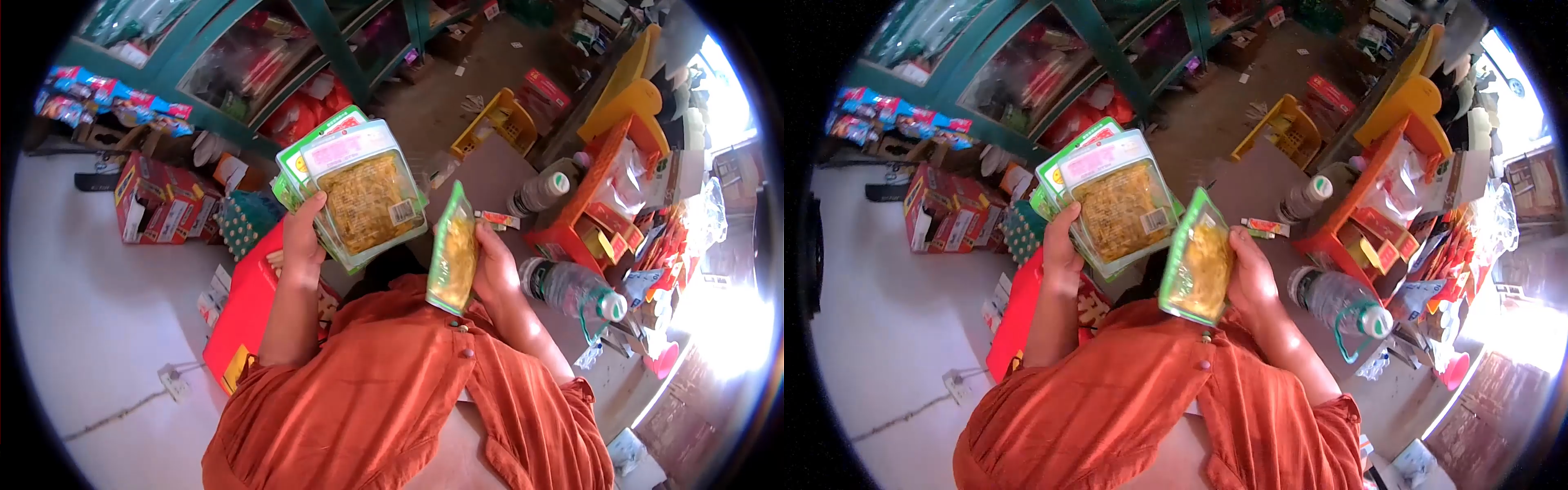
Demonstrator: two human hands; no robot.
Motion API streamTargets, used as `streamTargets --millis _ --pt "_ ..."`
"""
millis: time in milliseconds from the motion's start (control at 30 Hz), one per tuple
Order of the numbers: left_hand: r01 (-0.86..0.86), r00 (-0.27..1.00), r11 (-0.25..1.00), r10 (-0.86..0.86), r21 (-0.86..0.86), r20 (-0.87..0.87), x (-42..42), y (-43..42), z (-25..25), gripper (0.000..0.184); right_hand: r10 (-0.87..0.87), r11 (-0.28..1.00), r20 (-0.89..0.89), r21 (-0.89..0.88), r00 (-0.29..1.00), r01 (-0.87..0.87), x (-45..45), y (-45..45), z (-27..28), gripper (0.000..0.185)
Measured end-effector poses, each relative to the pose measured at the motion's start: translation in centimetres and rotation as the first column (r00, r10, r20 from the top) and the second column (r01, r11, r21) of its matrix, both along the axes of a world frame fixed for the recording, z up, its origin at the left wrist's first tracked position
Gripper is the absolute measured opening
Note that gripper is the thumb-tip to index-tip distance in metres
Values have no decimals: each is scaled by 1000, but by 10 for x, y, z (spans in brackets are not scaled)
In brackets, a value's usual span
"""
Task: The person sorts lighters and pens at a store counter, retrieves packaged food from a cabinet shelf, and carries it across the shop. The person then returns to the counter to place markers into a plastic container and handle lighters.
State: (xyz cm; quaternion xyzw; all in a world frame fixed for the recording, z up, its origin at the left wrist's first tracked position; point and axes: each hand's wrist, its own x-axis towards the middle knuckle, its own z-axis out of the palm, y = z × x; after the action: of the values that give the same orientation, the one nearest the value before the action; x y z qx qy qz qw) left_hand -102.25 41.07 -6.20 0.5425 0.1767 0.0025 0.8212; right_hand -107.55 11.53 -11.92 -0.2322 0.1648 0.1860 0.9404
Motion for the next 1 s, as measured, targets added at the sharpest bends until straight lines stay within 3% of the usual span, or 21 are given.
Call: streamTargets --millis 133,267,333,400,433,467,533,600,667,800,1000 --pt "95 994 994 -97 -50 -50 67 34 -23 44 -132 991 140 -12 981 135 66 36 -5 15" --pt "137 985 986 -145 -96 -89 136 72 -40 42 -289 957 -42 -27 956 288 150 104 19 28" --pt "140 983 976 -157 -165 -93 160 85 -42 40 -278 961 -80 -35 957 276 191 135 17 29" --pt "167 972 982 -179 -88 -153 184 101 -33 39 -232 944 -31 -247 972 218 224 163 17 29" --pt "181 978 982 -186 -59 -92 194 112 -37 39 -214 897 -20 -400 977 188 234 178 22 34" --pt "175 979 983 -180 -61 -94 205 123 -36 39 -208 897 -23 -403 978 181 242 187 19 34" --pt "148 978 982 -163 -116 -132 219 139 -36 39 -1 819 25 -574 1000 15 251 199 15 39" --pt "132 978 980 -153 -147 -144 224 148 -38 38 22 843 -36 -537 999 -38 259 197 14 37" --pt "118 979 979 -144 -169 -147 227 157 -40 37 162 787 -43 -598 986 -155 270 192 4 37" --pt "95 966 986 -125 -138 -226 240 161 -42 39 154 739 61 -670 986 -74 292 193 2 28" --pt "107 941 982 -150 -154 -303 278 156 -37 38 60 796 7 -604 998 -44 322 184 6 16"
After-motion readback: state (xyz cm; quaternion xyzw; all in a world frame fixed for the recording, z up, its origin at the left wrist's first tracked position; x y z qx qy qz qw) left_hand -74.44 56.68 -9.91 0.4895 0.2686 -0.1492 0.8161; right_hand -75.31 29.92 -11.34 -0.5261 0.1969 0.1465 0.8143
